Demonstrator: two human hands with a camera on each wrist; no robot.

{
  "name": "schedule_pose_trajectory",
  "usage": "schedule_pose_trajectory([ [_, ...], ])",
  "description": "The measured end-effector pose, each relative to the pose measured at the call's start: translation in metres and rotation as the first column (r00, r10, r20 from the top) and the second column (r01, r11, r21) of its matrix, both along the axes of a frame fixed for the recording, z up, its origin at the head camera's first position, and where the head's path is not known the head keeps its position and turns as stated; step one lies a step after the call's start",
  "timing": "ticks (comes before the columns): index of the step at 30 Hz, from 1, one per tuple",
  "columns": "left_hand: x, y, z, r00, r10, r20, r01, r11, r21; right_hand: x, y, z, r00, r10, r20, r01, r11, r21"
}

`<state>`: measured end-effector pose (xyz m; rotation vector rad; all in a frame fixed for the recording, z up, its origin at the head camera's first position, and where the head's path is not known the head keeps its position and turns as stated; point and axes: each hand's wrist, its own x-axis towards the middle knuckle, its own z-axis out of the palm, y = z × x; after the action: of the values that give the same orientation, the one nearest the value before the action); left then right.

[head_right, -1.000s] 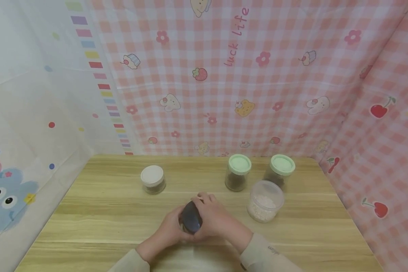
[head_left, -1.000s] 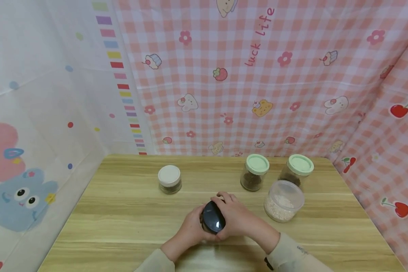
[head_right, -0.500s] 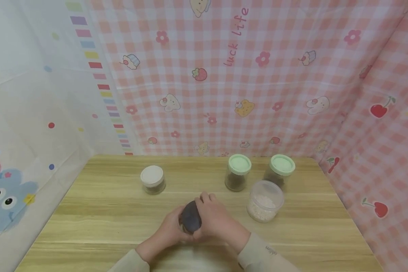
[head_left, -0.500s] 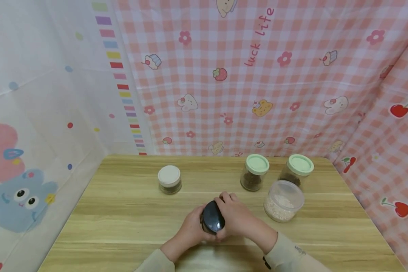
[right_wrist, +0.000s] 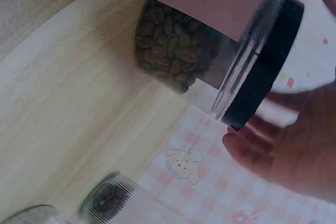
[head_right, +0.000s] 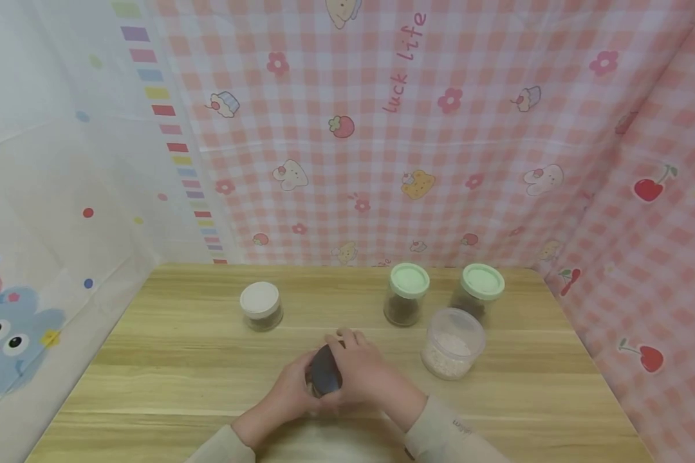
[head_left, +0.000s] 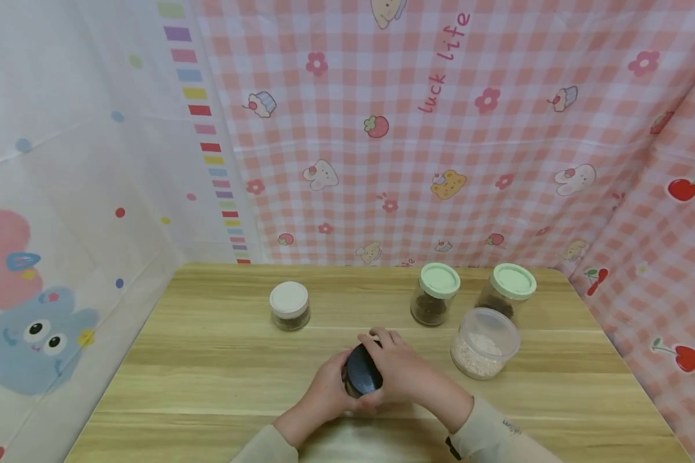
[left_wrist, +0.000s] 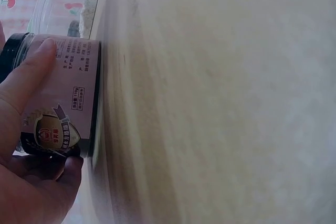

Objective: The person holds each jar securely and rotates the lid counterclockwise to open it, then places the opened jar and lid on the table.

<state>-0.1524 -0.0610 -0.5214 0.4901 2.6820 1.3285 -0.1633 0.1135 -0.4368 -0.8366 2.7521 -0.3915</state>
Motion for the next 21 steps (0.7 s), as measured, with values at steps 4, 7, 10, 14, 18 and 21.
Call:
schedule_pose_trajectory([
  [4, -0.0004, 0.0008, 0.0007, 1.000, 0.008, 0.002, -0.008, 1.000, 0.012, 0.0017, -0.0046, -0.0028, 0.994, -0.087, -0.062, 0.089, 0.996, 0.029],
  [7, -0.0008, 0.0012, 0.0000, 1.000, 0.005, 0.005, -0.005, 1.000, 0.019, 0.0015, -0.0055, -0.0039, 0.991, -0.080, -0.104, 0.085, 0.995, 0.045],
  [10, -0.0013, 0.0009, -0.0013, 1.000, 0.006, 0.020, -0.007, 1.000, 0.018, 0.0003, -0.0042, -0.0040, 0.993, -0.031, -0.112, 0.034, 0.999, 0.029],
  [14, -0.0013, 0.0002, -0.0019, 1.000, -0.006, 0.019, 0.006, 1.000, 0.005, -0.0013, -0.0010, -0.0029, 0.993, 0.057, -0.104, -0.056, 0.998, 0.009],
  [18, 0.0005, 0.0000, -0.0008, 1.000, -0.021, 0.009, 0.021, 1.000, 0.017, -0.0022, 0.0012, -0.0012, 0.989, 0.133, -0.069, -0.132, 0.991, 0.024],
  [21, 0.0018, -0.0001, 0.0007, 1.000, -0.023, 0.020, 0.022, 0.999, 0.029, -0.0025, 0.0020, 0.0002, 0.986, 0.165, -0.035, -0.164, 0.986, 0.034],
])
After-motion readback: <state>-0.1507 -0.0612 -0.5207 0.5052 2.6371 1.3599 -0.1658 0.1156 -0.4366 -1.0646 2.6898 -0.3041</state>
